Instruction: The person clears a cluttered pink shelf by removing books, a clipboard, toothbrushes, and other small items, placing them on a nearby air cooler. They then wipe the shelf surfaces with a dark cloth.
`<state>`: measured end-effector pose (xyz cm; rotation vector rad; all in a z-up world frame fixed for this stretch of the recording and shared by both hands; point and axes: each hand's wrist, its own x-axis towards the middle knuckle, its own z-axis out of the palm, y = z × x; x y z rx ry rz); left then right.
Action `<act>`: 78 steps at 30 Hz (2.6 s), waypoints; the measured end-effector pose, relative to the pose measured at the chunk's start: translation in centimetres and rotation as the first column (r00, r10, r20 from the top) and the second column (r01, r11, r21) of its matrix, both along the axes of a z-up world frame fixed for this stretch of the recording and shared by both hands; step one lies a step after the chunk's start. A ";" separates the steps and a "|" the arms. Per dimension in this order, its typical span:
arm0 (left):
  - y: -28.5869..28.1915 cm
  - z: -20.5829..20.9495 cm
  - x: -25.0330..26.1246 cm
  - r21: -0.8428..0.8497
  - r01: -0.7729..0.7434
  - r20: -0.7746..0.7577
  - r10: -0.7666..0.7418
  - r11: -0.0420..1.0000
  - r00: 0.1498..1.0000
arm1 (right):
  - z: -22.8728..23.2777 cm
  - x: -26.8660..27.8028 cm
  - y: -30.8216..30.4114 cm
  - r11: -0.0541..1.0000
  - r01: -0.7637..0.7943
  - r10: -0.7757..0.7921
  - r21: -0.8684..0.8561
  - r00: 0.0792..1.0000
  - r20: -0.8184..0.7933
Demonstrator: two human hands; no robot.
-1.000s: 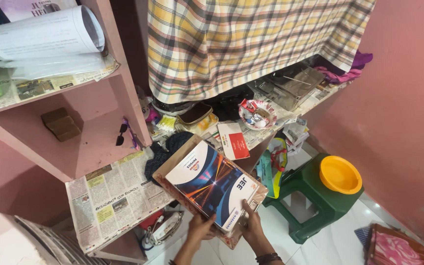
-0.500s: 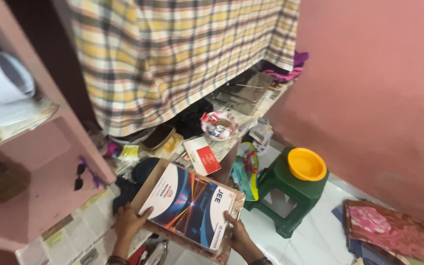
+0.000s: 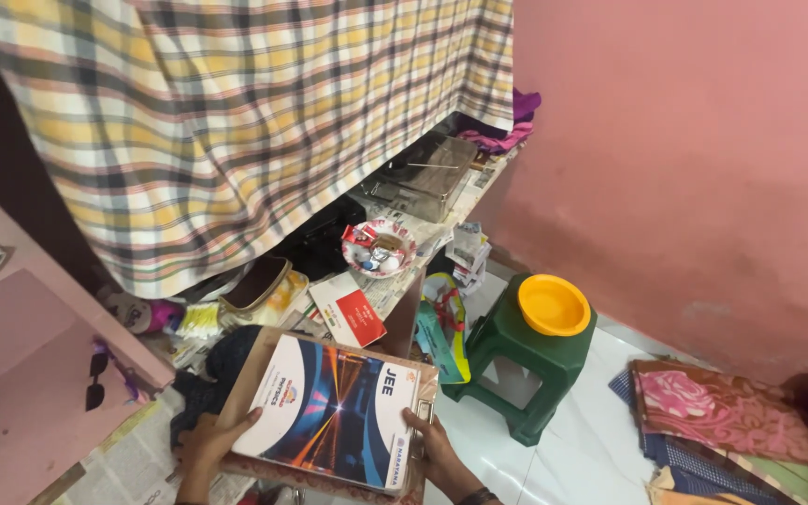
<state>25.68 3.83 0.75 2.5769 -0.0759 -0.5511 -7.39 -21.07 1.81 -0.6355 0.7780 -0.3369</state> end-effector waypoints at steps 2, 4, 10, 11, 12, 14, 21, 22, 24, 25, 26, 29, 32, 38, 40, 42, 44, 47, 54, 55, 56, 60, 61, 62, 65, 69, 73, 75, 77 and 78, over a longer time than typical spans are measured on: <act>-0.3 -1.5 -0.1 -0.048 -0.039 0.017 0.040 0.998 0.999 | 0.2 0.1 -0.7 1.000 0.021 -0.021 -0.001 0.999 -0.039; -0.6 -1.5 -0.9 -0.089 -0.074 0.026 0.077 0.993 0.997 | 0.8 -0.4 -1.0 0.999 0.047 -0.046 0.004 0.995 -0.084; -2.3 -0.9 -3.2 -0.095 -0.188 -0.012 0.188 0.978 0.982 | 2.5 -2.4 -3.3 0.997 0.033 -0.024 0.073 0.992 -0.127; -2.5 -2.4 -2.9 -0.124 -0.185 0.009 0.188 0.975 0.982 | 2.6 -2.8 -3.8 0.997 0.042 -0.036 0.062 0.995 -0.096; -2.6 -3.9 -2.6 -0.153 -0.182 0.030 0.189 0.971 0.982 | 2.6 -3.2 -4.2 0.997 0.052 -0.049 0.052 0.997 -0.065; -3.3 -2.6 -4.5 -0.228 -0.145 0.026 0.155 0.963 0.988 | 3.3 -3.8 -5.4 0.996 0.064 -0.060 0.058 0.996 -0.063; -6.8 5.4 -9.5 -0.256 -0.125 0.220 0.183 0.959 0.958 | 4.9 -5.9 -9.0 0.996 0.082 -0.081 0.021 0.996 -0.032; -7.5 6.3 -9.8 -0.257 -0.127 0.222 0.187 0.958 0.957 | 5.0 -6.1 -9.7 0.997 0.078 -0.077 0.020 0.997 -0.029; -8.5 7.7 -10.5 -0.338 0.048 0.188 0.017 0.940 0.982 | 4.9 -6.8 -10.7 0.996 0.081 -0.081 0.050 0.997 -0.005; -9.5 9.8 -11.5 -0.336 0.045 0.188 0.020 0.941 0.982 | 5.3 -7.2 -11.6 0.996 0.077 -0.077 0.052 0.997 -0.004; -10.4 11.8 -12.5 -0.379 -0.003 0.084 0.038 0.926 0.996 | 5.7 -7.5 -12.5 0.997 0.077 -0.077 0.019 0.997 0.023; -13.1 12.0 -12.6 -0.493 -0.035 -0.036 0.020 0.869 0.999 | 7.6 -8.8 -15.6 0.996 0.089 -0.085 -0.033 0.992 0.089; -16.1 10.0 -11.8 -0.595 -0.002 -0.048 -0.033 0.804 0.998 | 10.5 -10.4 -18.7 0.993 0.100 -0.095 -0.063 0.992 0.084; -22.9 9.2 -12.1 -0.717 0.047 -0.077 -0.147 0.695 0.986 | 15.1 -12.0 -26.8 0.981 0.081 -0.088 -0.178 0.995 -0.035; -25.6 9.0 -12.1 -0.808 0.018 -0.108 -0.178 0.589 0.978 | 15.4 -12.1 -30.0 0.974 0.055 -0.078 -0.219 0.992 -0.095; -28.1 7.9 -10.8 -0.750 0.036 -0.131 -0.201 0.661 0.971 | 15.2 -11.5 -32.9 0.974 0.078 -0.094 -0.214 0.994 -0.065; -30.7 7.6 -10.0 -0.759 0.032 -0.134 -0.204 0.650 0.970 | 14.9 -10.9 -35.5 0.968 0.099 -0.124 -0.229 0.988 -0.097; -35.2 7.5 -8.0 -0.818 0.063 -0.107 -0.259 0.572 0.960 | 13.8 -9.6 -39.0 0.966 0.164 -0.183 -0.201 0.980 -0.083; -44.2 11.5 -3.6 -0.801 0.123 -0.118 -0.355 0.586 0.927 | 13.6 -5.8 -46.7 0.932 0.229 -0.304 -0.280 0.916 -0.263; -45.6 12.9 -3.0 -0.799 0.122 -0.117 -0.352 0.588 0.928 | 13.3 -5.2 -47.8 0.934 0.227 -0.300 -0.277 0.917 -0.263; -47.0 14.2 -2.4 -0.810 0.061 -0.186 -0.354 0.583 0.916 | 13.0 -4.7 -48.8 0.931 0.252 -0.307 -0.265 0.932 -0.192; -53.4 12.5 1.5 -0.825 0.102 -0.164 -0.409 0.556 0.898 | 12.7 -3.5 -51.6 0.926 0.328 -0.346 -0.186 0.936 -0.071; -54.8 12.2 2.1 -0.827 0.096 -0.166 -0.405 0.554 0.899 | 12.8 -2.9 -52.2 0.927 0.323 -0.342 -0.191 0.937 -0.074; -56.2 11.9 2.7 -0.864 0.068 -0.167 -0.412 0.498 0.896 | 12.9 -2.5 -52.8 0.920 0.341 -0.360 -0.194 0.931 -0.068; -61.6 7.6 6.0 -0.923 -0.009 -0.170 -0.385 0.386 0.907 | 11.5 -0.5 -56.7 0.915 0.353 -0.370 -0.193 0.927 -0.056; -65.7 8.3 7.6 -0.593 0.024 -0.058 -0.073 0.805 0.996 | 9.5 1.5 -61.9 0.919 0.345 -0.354 -0.190 0.935 -0.016; -69.0 3.9 10.0 -0.568 0.079 0.095 -0.031 0.819 0.995 | 6.4 2.8 -66.3 0.927 0.301 -0.320 -0.222 0.946 -0.054; -69.1 8.1 9.0 -0.544 -0.047 -0.054 0.021 0.837 0.998 | 5.7 3.3 -68.3 0.935 0.303 -0.322 -0.182 0.943 -0.084; -70.3 9.1 10.3 -0.460 0.019 0.036 -0.003 0.888 0.999 | 7.8 3.7 -68.3 0.932 0.294 -0.327 -0.214 0.935 -0.140; -70.7 9.4 10.8 -0.362 0.088 0.118 -0.048 0.928 0.992 | 8.7 3.7 -68.1 0.924 0.293 -0.343 -0.245 0.918 -0.198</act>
